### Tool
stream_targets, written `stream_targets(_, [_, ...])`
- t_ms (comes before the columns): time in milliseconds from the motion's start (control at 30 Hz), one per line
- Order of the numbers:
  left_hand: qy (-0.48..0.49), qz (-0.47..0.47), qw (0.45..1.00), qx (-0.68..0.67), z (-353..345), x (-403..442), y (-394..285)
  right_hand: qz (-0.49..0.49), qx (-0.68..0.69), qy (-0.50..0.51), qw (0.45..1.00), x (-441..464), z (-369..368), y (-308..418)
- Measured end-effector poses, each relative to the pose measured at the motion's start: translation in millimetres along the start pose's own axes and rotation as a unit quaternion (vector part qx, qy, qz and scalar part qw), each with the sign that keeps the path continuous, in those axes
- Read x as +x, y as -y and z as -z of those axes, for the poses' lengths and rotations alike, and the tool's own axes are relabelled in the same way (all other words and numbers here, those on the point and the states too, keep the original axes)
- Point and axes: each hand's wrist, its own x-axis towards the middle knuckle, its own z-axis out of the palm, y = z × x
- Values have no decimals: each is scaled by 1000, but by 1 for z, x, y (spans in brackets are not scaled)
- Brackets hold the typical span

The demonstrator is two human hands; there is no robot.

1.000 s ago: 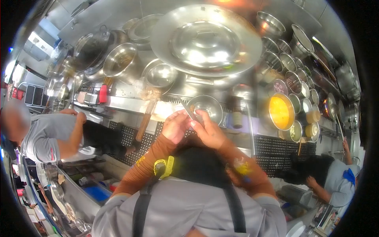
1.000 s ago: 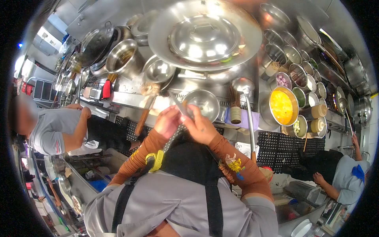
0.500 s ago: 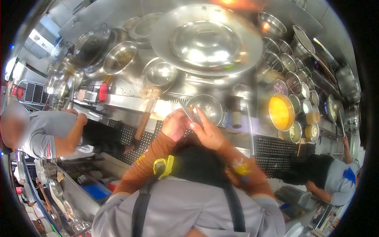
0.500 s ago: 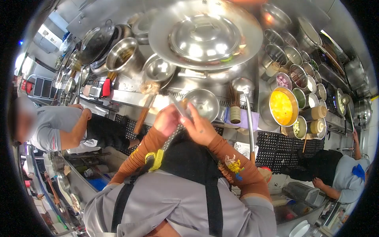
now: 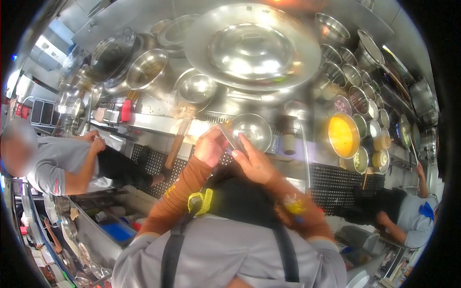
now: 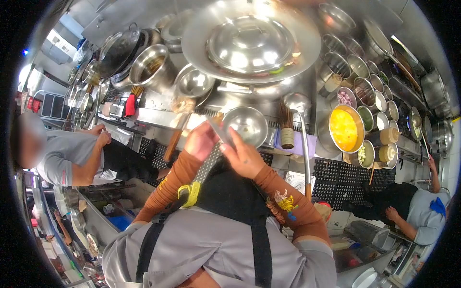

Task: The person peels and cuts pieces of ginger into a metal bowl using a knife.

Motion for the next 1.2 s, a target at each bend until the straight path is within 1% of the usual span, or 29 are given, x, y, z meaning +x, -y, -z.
stream_targets(167, [1,-3,1000,-4,0,-2,3,-25,24,22,999,0,3,4])
stream_targets(267, [12,12,999,32,-9,-12,1,-13,29,13,999,0,2,2])
stream_targets(367, [42,20,997,56,-14,-24,9,-57,25,24,998,4,6,6])
stream_targets(467, [47,23,998,47,-19,-33,11,-52,10,4,999,3,3,1])
stream_targets(567, [35,15,998,52,-19,-35,13,-41,29,-21,999,3,-2,-7])
stream_targets(667, [43,32,992,116,-21,-39,16,-58,131,-14,990,8,-6,-19])
stream_targets(767, [85,22,982,170,-18,-45,24,-65,242,-24,968,20,-12,-49])
stream_targets(800, [64,13,986,154,-17,-45,29,-76,210,-51,973,22,-6,-45])
stream_targets(900, [-9,-17,998,63,-11,-37,24,-157,125,-31,979,18,12,-30])
stream_targets(1000, [-9,21,1000,-9,0,-27,14,-121,86,-51,988,20,6,-37])
stream_targets(1033, [-3,20,1000,-13,2,-24,12,-113,78,-55,989,21,4,-36])
stream_targets(1133, [22,18,999,-15,6,-21,12,4,-25,-42,999,17,-3,-23])
stream_targets(1200, [52,3,999,-8,2,-18,12,12,-51,-34,998,12,-5,-6])
